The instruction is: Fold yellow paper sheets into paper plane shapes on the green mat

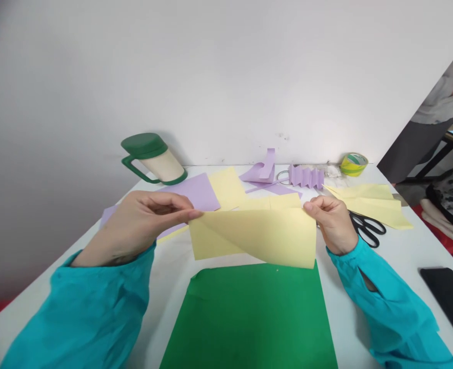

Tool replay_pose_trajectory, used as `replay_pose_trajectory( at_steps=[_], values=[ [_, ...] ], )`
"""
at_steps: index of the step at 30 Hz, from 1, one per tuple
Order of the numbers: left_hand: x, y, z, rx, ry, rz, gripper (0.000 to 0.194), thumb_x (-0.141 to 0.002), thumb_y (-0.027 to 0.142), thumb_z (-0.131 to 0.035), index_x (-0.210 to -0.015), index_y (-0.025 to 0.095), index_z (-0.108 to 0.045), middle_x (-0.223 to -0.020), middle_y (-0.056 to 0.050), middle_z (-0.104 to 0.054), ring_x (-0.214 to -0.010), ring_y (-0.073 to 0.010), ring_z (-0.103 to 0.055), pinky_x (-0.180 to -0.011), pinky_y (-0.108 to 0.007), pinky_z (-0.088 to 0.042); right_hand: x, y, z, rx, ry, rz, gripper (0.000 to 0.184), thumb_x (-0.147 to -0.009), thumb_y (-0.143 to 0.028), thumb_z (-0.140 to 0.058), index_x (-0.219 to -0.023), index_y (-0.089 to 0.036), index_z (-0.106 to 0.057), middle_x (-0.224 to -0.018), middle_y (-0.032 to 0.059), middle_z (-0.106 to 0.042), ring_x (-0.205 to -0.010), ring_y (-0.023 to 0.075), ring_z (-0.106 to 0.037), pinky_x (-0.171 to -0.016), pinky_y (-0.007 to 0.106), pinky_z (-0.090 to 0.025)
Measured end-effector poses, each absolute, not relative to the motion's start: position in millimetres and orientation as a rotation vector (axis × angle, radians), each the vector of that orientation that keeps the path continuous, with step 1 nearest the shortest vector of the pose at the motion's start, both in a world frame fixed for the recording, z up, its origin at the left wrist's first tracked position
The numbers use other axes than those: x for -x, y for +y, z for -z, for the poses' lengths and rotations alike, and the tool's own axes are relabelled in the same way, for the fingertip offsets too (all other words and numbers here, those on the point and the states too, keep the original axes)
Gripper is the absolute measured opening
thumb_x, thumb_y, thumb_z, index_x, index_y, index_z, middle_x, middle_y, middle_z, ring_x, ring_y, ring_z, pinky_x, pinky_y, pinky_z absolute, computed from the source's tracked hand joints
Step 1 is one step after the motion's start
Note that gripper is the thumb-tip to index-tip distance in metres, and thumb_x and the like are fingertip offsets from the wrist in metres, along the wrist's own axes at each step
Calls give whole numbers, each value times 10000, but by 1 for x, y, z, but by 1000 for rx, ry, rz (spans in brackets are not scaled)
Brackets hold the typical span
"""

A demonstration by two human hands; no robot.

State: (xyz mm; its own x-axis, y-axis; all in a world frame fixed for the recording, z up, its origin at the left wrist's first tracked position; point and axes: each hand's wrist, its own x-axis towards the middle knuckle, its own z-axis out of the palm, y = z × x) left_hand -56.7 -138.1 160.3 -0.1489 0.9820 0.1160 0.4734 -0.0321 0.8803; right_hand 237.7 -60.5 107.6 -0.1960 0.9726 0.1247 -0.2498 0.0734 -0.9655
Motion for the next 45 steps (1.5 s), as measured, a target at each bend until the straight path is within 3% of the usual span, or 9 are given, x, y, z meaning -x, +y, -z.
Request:
replay_pose_trajectory(
  at_steps=[7,11,17,22,25,30,33,38,45],
  values=[
    [59,-140,-160,-1735,1552,-1273,171,-700,286,-744,-588,186,-662,-617,-13,-635,-589,-138,-562,-519,-259,-447,-242,-61,-105,828,-1316,-1113,294,-611,-357,-831,-497,-190,-617,-505,-37,-554,-489,85,-453,-463,224,-361],
    [60,-147,-165,-2077,1098,-1534,116,-713,122,-738,-643,200,-689,-594,-1,-607,-597,-159,-565,-567,-332,-467,-247,-76,-118,702,-1420,-867,152,-637,-277,-828,-581,-222,-698,-519,-33,-610,-479,96,-505,-447,227,-385],
    [64,-153,-163,-2306,798,-1406,156,-687,30,-743,-673,179,-696,-544,-5,-549,-523,-160,-526,-489,-346,-443,-258,-102,-123,550,-1690,-665,84,-684,-169,-795,-714,-233,-749,-602,-9,-679,-512,124,-568,-478,264,-452],
    [67,-170,-158,-2577,898,-1213,105,-759,104,-707,-718,189,-663,-604,-17,-587,-608,-162,-574,-523,-288,-495,-272,-114,-106,376,-1915,-491,180,-695,-105,-779,-841,-203,-738,-666,17,-703,-609,152,-625,-605,309,-537],
    [74,-178,-148,-2763,972,-809,123,-809,119,-644,-729,211,-631,-629,8,-608,-629,-141,-588,-557,-245,-500,-275,-114,-85,333,-2055,-459,171,-738,-123,-750,-900,-171,-723,-714,49,-720,-665,165,-652,-654,317,-564],
    [61,-185,-110,-2714,1191,-359,233,-844,378,-621,-707,190,-602,-656,-15,-596,-610,-157,-552,-554,-269,-456,-275,-105,-43,356,-2291,-516,90,-839,-209,-660,-895,-165,-714,-731,52,-728,-662,152,-664,-626,273,-568],
    [25,-183,-82,-2723,1179,-381,227,-911,360,-520,-836,169,-618,-799,-62,-637,-743,-192,-583,-672,-321,-484,-275,-100,-28,406,-2372,-359,96,-855,-238,-641,-881,-177,-711,-744,41,-732,-659,155,-666,-612,274,-558],
    [-24,-160,-47,-2873,1204,-335,324,-874,367,-587,-1098,133,-587,-1262,-165,-555,-1164,-329,-497,-922,-470,-453,-268,-93,-18,468,-2397,-165,125,-877,-266,-613,-872,-185,-708,-748,32,-731,-670,158,-656,-627,280,-543],
    [-30,-136,-18,-2842,1209,-313,385,-892,384,-551,-1191,142,-566,-1348,-200,-472,-1234,-350,-443,-982,-503,-419,-275,-88,-21,507,-2450,-114,194,-883,-344,-597,-912,-180,-698,-764,42,-722,-732,177,-643,-677,299,-520]
  ],
)
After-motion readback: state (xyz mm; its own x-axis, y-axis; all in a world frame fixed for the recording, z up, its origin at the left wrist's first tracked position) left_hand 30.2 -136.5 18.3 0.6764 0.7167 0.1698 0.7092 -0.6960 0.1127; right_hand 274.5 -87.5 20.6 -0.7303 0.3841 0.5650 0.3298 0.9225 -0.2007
